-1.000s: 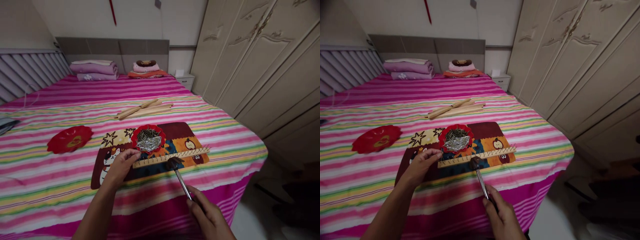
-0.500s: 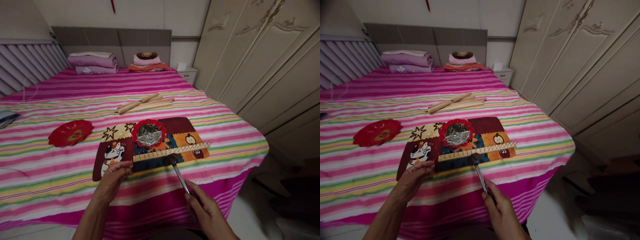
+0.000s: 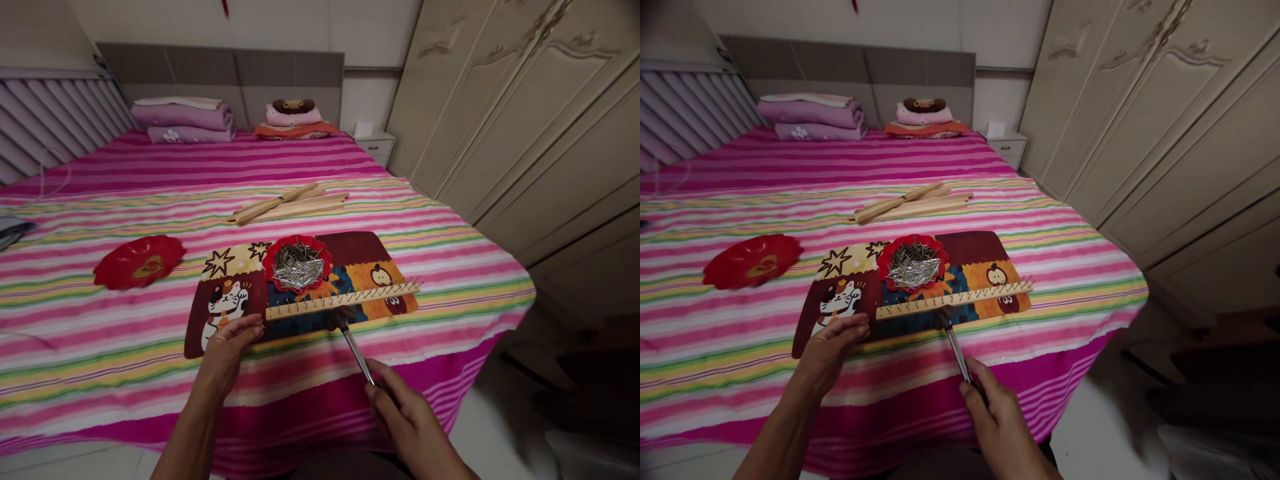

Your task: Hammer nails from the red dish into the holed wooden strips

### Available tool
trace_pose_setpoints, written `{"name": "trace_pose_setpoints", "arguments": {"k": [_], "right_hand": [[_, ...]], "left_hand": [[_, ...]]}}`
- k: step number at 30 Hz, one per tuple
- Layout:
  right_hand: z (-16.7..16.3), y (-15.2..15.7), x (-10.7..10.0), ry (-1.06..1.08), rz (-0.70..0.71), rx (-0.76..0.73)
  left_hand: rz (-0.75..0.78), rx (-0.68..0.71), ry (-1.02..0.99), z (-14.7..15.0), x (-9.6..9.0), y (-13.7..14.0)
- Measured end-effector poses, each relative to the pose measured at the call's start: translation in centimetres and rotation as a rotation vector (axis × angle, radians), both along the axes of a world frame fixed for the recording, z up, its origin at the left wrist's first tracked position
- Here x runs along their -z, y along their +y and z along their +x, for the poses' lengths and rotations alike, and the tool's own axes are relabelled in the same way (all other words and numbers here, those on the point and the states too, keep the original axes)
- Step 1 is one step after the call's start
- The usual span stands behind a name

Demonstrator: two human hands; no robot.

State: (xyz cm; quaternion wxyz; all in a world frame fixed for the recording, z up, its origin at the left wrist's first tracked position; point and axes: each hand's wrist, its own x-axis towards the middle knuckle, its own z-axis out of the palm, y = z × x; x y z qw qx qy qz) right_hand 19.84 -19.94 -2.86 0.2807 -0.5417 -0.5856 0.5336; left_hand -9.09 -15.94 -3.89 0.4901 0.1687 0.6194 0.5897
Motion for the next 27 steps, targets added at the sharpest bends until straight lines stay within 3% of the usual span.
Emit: {"name": "trace_pose_setpoints", "arguments": {"k": [11,19,27], "right_hand": [[-0.1,0.2,-0.1,0.015,-0.018,-0.007],[-0.1,0.0,0.2,-0.035,0.000,-0.006],[-0.2,0.2,-0.1,-0.038,0.005,-0.020]], "left_hand": [[0.007,-0.087,0.195,0.1,1.3,0.7],[-0.057,0.109,0.510,-0.2,1.6,1.9],[-0.136,0.192,0.930,0.5,0.1,2.0]]}}
